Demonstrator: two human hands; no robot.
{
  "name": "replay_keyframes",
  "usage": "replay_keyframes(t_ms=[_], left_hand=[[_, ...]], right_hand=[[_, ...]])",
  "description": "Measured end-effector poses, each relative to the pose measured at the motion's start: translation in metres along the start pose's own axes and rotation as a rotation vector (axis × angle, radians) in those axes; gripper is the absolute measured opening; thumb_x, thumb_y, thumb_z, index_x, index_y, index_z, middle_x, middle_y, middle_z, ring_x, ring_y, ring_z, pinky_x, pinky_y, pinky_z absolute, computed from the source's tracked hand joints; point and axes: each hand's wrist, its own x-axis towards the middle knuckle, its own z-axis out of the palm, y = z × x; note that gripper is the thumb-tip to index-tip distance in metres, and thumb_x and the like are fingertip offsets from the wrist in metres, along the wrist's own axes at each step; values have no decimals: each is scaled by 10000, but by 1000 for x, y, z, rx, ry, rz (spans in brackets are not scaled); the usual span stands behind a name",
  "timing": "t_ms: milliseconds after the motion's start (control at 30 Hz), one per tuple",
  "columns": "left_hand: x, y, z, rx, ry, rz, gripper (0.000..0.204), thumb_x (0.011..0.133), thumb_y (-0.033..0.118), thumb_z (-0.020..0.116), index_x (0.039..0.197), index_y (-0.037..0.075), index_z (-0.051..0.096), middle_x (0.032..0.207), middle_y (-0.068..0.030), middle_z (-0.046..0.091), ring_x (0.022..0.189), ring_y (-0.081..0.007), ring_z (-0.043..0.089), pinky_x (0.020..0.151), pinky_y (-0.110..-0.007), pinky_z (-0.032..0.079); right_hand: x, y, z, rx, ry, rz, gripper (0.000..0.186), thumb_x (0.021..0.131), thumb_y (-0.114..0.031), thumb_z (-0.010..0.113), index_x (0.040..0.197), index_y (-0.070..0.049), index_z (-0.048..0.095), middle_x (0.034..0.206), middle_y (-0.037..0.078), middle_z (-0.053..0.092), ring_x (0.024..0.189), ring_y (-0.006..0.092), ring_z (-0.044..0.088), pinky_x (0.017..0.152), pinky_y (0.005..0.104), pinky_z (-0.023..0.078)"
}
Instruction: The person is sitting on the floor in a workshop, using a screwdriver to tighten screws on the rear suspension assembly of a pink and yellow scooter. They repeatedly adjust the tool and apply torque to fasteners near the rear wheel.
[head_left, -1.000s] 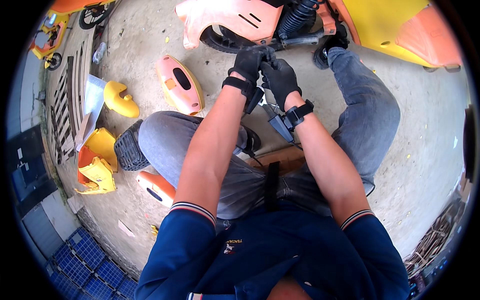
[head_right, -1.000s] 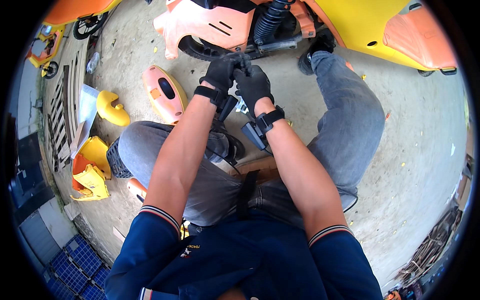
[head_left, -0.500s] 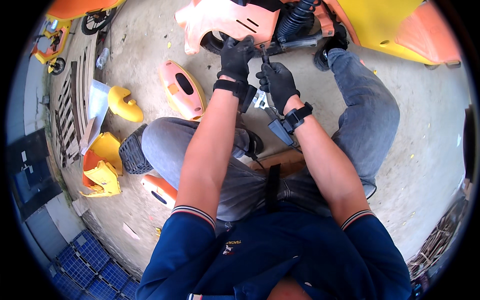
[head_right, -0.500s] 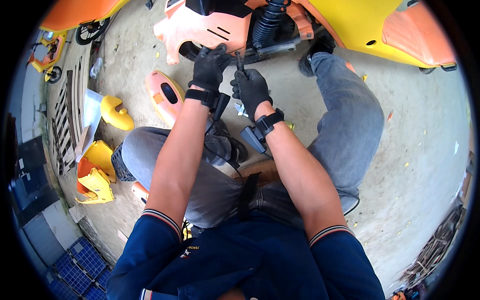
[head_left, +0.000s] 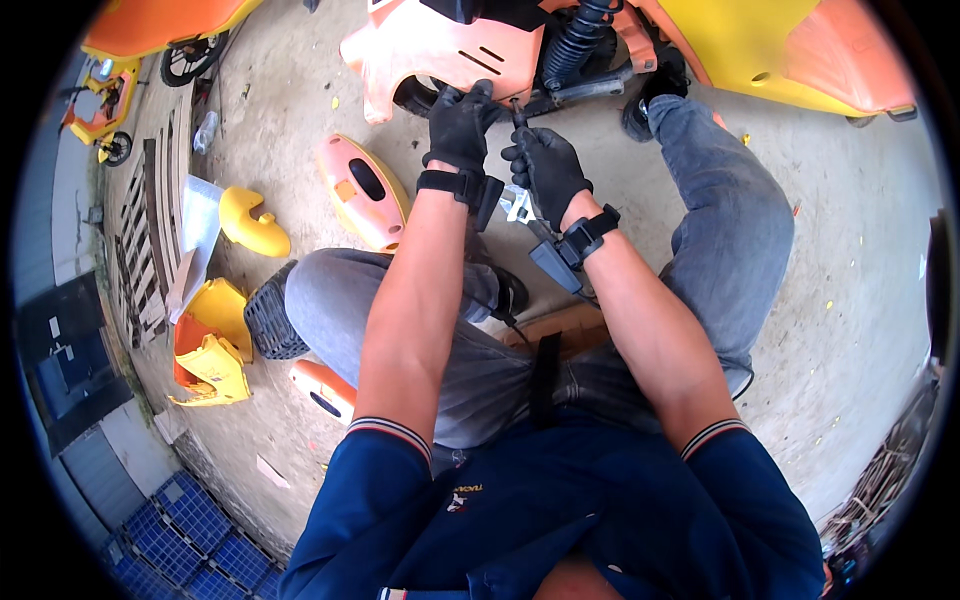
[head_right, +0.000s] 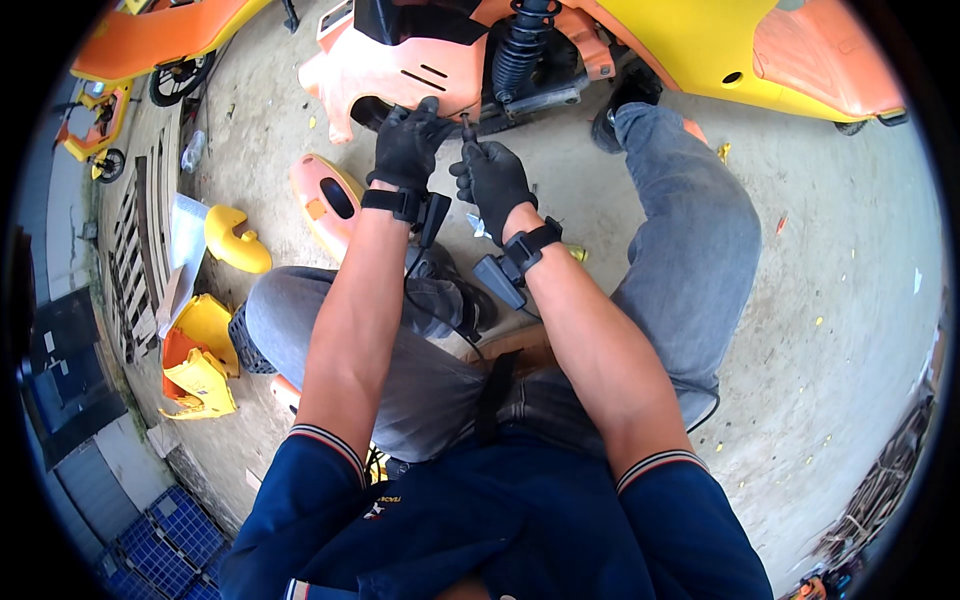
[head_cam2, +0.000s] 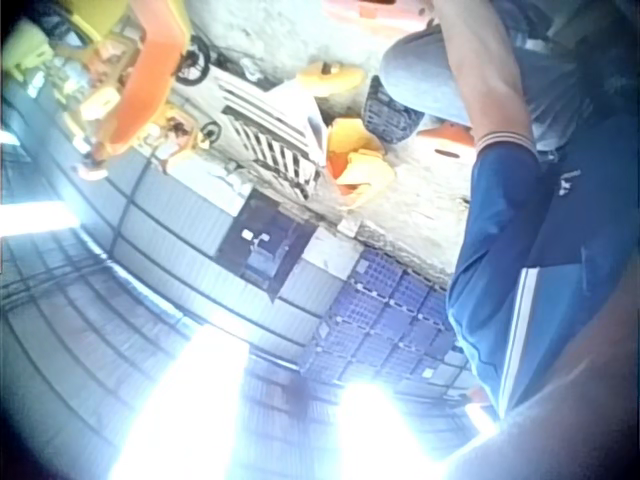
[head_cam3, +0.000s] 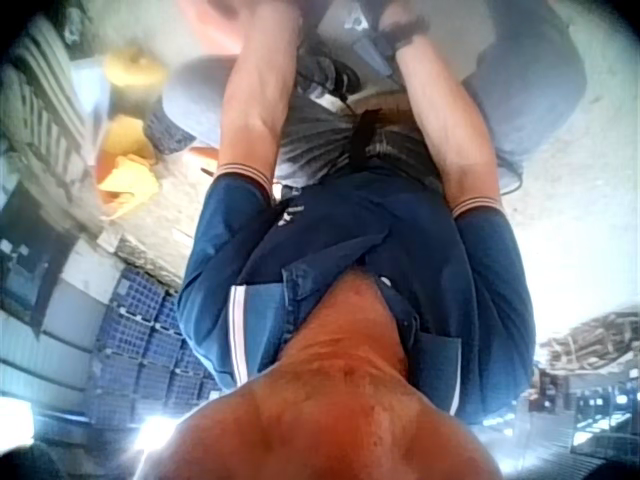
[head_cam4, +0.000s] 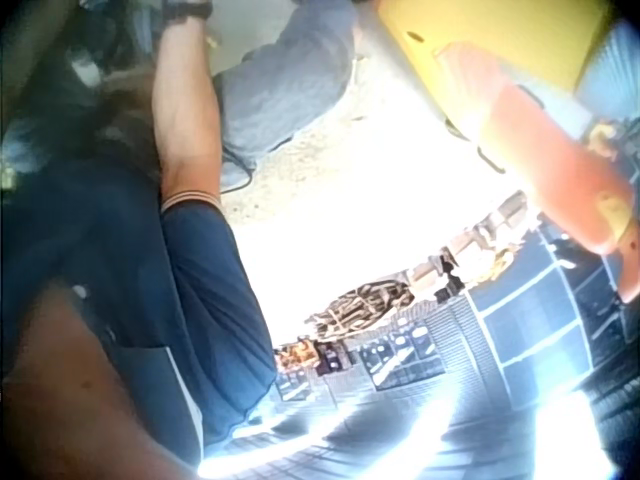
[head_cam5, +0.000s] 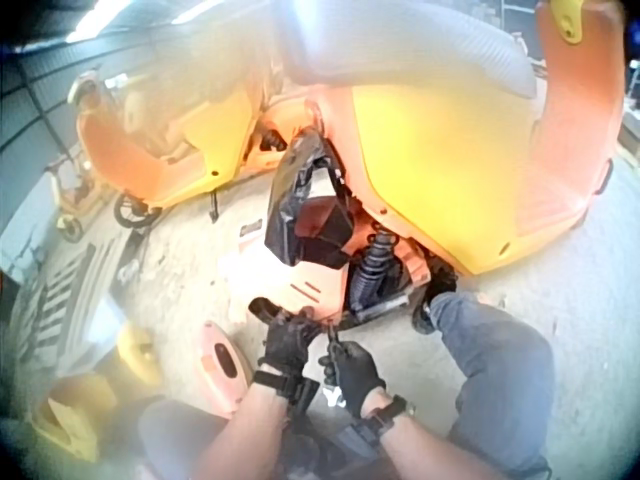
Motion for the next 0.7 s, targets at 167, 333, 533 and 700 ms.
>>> replay_keyframes(t_ms=[167,333,533,700], left_hand=[[-2,6,11,-203,138,-176,179,882,135,608,1005,6,602,876,-58,642,779,-187,636,687,-291,509],[-14,-24,-5,-84,-131,-301,147,890,109,567,1003,24,607,868,-45,620,758,-137,594,665,-261,490],[-19,-37,-6,-194,-431,-377,265,951,179,451,1119,2,554,936,-46,602,735,-103,538,640,-213,454],[-18,-31,3,-537,-371,-604,268,944,191,475,1126,10,552,920,-49,613,693,-83,537,615,-207,443]], right_hand=[[4,2,-4,195,-96,59,145,944,-186,499,939,-45,534,727,50,567,536,82,453,480,226,393],[10,4,-14,405,-180,151,203,962,-250,486,952,-55,540,713,18,528,507,68,401,462,204,356],[10,-1,-19,560,-360,242,236,977,-304,452,990,-90,552,711,-22,499,486,39,349,445,170,316],[9,-1,-25,589,-421,260,319,965,-374,444,986,-76,553,703,-30,487,515,40,364,447,166,318]])
